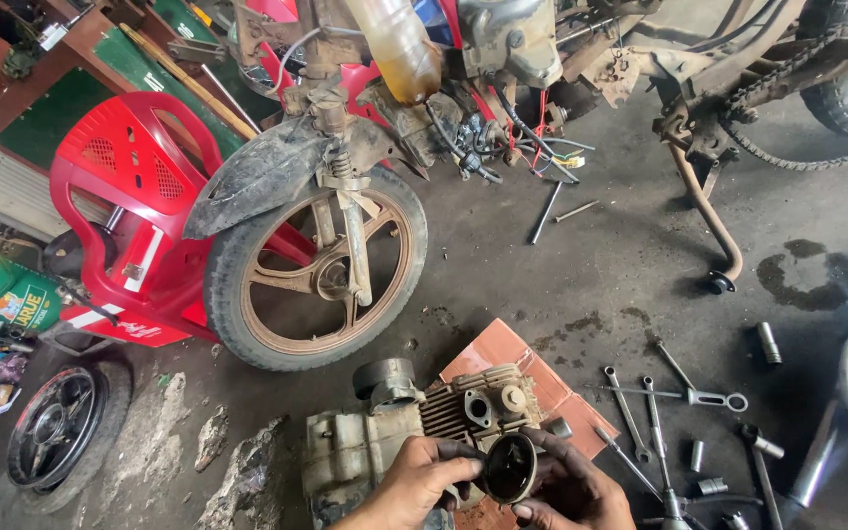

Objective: Repairing a motorcycle engine block using various tools while working on the floor of a workshop.

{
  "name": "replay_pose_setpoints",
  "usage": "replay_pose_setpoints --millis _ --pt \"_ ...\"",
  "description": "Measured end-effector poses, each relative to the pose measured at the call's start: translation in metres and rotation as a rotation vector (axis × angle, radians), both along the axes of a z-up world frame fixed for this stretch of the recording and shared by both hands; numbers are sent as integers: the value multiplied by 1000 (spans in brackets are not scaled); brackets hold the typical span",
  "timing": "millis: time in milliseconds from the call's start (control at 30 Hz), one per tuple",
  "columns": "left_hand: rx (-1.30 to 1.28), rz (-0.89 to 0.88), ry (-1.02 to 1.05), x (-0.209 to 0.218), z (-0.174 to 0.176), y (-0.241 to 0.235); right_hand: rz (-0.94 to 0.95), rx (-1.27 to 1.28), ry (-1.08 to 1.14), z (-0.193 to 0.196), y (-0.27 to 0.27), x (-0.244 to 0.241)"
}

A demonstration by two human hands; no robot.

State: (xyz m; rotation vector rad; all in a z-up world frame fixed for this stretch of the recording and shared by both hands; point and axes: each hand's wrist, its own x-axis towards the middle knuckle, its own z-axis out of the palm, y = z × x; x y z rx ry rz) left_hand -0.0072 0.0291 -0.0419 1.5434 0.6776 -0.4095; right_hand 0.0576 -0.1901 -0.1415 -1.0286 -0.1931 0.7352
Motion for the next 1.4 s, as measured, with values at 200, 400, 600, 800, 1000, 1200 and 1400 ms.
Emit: replay_pose_setpoints --millis 200,400,600,800,1000,1200,1400 --pt "229 -198 -211 4 -4 -8 -19 -55 218 -57 -9 9" --pt "778 -318 -338 18 24 4 -466 -582 370 -122 -88 71" --pt "1116 -382 -618 11 7 49 -821 -264 550 -374 -253 154" --pt "1272 -416 -822 2 15 62 -602 -760 -496 -364 -288 164" --pt "1378 -230 -641 -22 -2 105 -630 -189 432 -163 -160 135" --pt "1370 170 49 -101 -66 178 -174 -279 100 -126 -55 114" --pt "750 482 384 -135 -93 152 142 -405 -162 -93 22 114"
